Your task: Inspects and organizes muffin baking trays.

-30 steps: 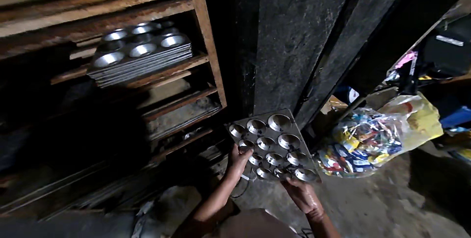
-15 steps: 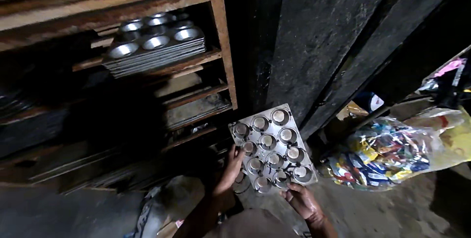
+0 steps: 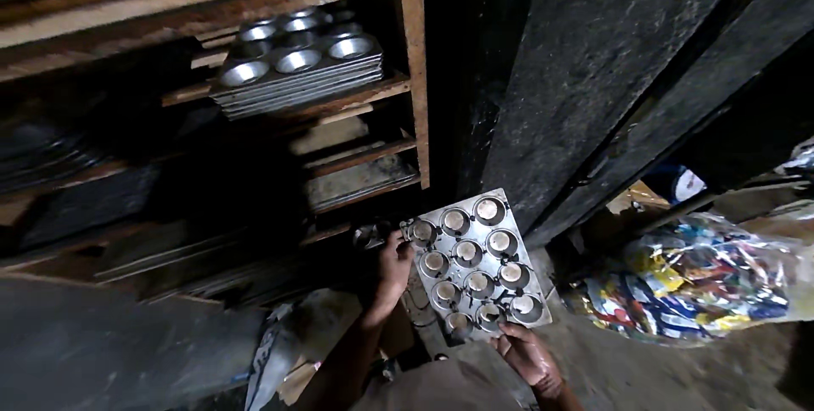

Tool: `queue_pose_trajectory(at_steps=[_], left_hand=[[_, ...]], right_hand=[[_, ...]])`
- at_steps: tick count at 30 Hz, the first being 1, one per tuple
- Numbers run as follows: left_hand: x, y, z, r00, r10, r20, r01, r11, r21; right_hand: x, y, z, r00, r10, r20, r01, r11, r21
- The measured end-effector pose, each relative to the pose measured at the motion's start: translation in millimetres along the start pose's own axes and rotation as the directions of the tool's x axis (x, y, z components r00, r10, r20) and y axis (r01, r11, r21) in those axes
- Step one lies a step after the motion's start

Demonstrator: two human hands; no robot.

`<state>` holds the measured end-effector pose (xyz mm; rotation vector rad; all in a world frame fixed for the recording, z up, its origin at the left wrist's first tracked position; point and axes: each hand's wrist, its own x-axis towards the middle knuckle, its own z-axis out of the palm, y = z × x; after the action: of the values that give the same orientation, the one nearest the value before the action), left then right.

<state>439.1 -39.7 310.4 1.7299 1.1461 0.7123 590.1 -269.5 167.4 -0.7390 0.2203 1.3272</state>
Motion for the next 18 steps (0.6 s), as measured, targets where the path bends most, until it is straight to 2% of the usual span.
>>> queue_pose_trajectory(at_steps=[3,10,15,18], left_hand=[[-1,-3,-2,1.0,0.015,0.003,-0.015,1.0,0.008],[2,-12,2,1.0,0.0,0.021,-0.004,0.982,0.188],[4,-15,2,0.999,-0.017,0.04,0.01,0.984,0.181],[4,-18,3,0.998,-0.018,0.055,0.015,0.998,0.065]], right_hand=[[-1,2,-2,1.0,0.015,0.012,-0.015,1.0,-0.008],[-4,-1,0,0.999,0.007,-0.04,-0.008,1.0,-0.025],[-6,3,-2,0.999,-0.019,-0.048,0.018,1.0,-0.019],[-5,2,-5,0.998,-0.03,-0.047,0.029,1.0,-0.01]])
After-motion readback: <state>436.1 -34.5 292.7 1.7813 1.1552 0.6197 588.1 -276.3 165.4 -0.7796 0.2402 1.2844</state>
